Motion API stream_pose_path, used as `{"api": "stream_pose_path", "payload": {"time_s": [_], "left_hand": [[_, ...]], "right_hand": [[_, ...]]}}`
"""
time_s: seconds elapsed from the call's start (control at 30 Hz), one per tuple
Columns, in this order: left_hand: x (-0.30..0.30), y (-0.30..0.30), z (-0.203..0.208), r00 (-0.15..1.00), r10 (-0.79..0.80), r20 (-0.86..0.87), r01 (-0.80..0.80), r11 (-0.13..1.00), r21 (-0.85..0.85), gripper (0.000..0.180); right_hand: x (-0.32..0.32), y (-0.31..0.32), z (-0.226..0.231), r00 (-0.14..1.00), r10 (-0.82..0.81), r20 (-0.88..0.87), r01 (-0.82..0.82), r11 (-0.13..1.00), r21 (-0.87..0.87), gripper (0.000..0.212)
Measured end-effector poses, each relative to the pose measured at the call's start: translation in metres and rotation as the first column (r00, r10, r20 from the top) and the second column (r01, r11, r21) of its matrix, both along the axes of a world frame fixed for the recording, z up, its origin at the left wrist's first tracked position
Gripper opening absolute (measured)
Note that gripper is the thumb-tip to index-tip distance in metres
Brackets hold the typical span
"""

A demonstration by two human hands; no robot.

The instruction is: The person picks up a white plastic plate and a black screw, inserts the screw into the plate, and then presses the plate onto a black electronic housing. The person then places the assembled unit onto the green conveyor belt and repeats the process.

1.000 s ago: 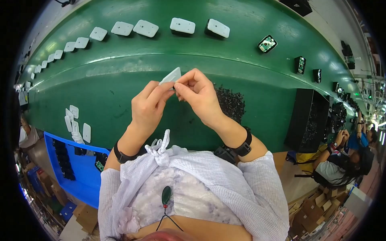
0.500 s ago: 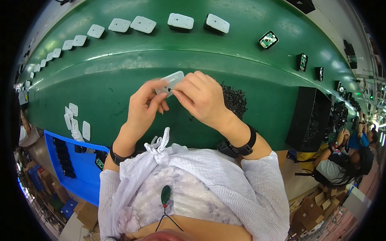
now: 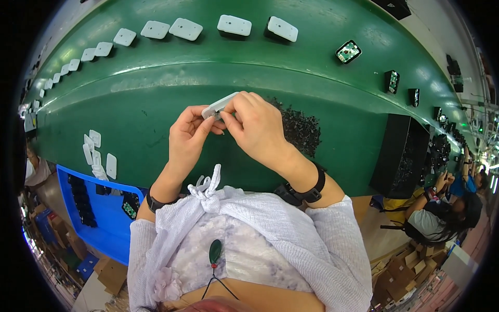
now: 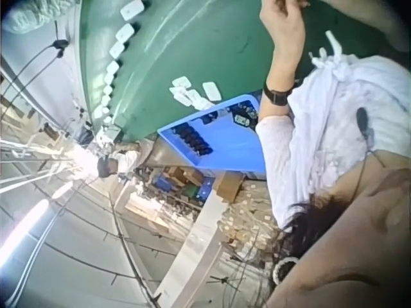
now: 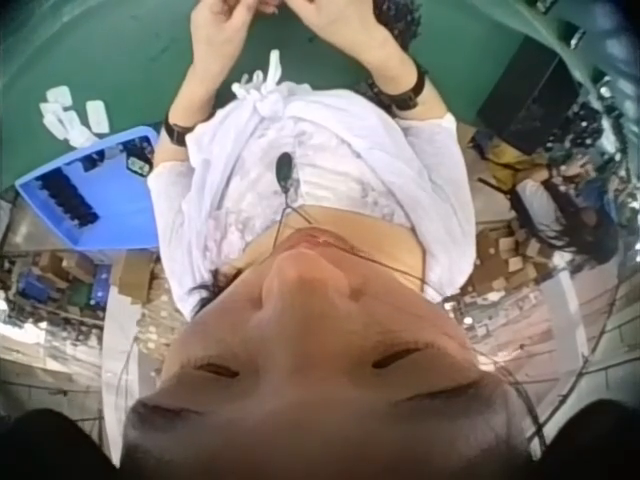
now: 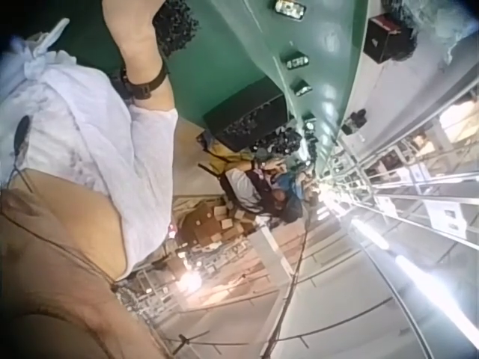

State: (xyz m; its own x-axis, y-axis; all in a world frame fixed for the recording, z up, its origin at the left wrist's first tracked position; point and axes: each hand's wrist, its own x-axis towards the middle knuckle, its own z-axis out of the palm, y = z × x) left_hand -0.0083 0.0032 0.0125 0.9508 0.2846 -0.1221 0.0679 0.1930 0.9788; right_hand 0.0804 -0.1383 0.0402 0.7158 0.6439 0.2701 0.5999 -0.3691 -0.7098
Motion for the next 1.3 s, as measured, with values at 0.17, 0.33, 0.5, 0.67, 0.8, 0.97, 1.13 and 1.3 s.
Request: {"api": "stream_pose_path", "payload": {"time_s": [0.17, 0.33, 0.5, 0.67, 0.8, 0.97, 1.13, 1.3], "left_hand": [[0.001, -0.005, -0.001, 0.989, 0.061, 0.137, -0.081, 0.986, 0.148, 0.007], [0.002, -0.003, -0.002, 0.971, 0.085, 0.225, -0.156, 0.935, 0.318, 0.004], [-0.005, 0.005, 0.001, 0.998, 0.051, 0.036, -0.048, 0.995, -0.087, 0.008], [-0.005, 0.005, 0.008, 1.000, -0.026, 0.003, 0.026, 0.991, -0.132, 0.009], [-0.006, 0.005, 0.007, 0.997, -0.073, -0.024, 0.070, 0.992, -0.100, 0.011], [0.001, 0.005, 0.007, 0.995, -0.095, -0.023, 0.091, 0.986, -0.137, 0.014], [0.014, 0.018, -0.014, 0.999, -0.025, -0.045, 0.018, 0.990, -0.139, 0.023], [0.039, 0.052, -0.025, 0.992, 0.019, -0.124, 0.036, 0.905, 0.423, 0.014]], "right_hand": [[0.002, 0.000, -0.008, 0.960, -0.020, -0.279, 0.021, 1.000, 0.000, 0.010], [-0.011, 0.006, -0.023, 0.891, -0.001, -0.453, 0.108, 0.972, 0.210, 0.013], [-0.012, -0.001, -0.015, 0.967, -0.082, -0.242, 0.121, 0.981, 0.151, 0.026], [0.003, -0.009, -0.009, 0.927, 0.035, -0.373, 0.035, 0.983, 0.179, 0.031], [0.005, -0.009, 0.006, 0.804, 0.060, -0.591, -0.029, 0.998, 0.061, 0.024], [0.005, -0.012, -0.003, 0.848, 0.033, -0.529, 0.025, 0.994, 0.103, 0.022], [0.025, -0.023, -0.012, 0.781, 0.120, -0.613, 0.006, 0.980, 0.200, 0.030], [0.143, -0.082, -0.005, 0.522, -0.467, 0.714, 0.694, 0.719, -0.037, 0.040]]}}
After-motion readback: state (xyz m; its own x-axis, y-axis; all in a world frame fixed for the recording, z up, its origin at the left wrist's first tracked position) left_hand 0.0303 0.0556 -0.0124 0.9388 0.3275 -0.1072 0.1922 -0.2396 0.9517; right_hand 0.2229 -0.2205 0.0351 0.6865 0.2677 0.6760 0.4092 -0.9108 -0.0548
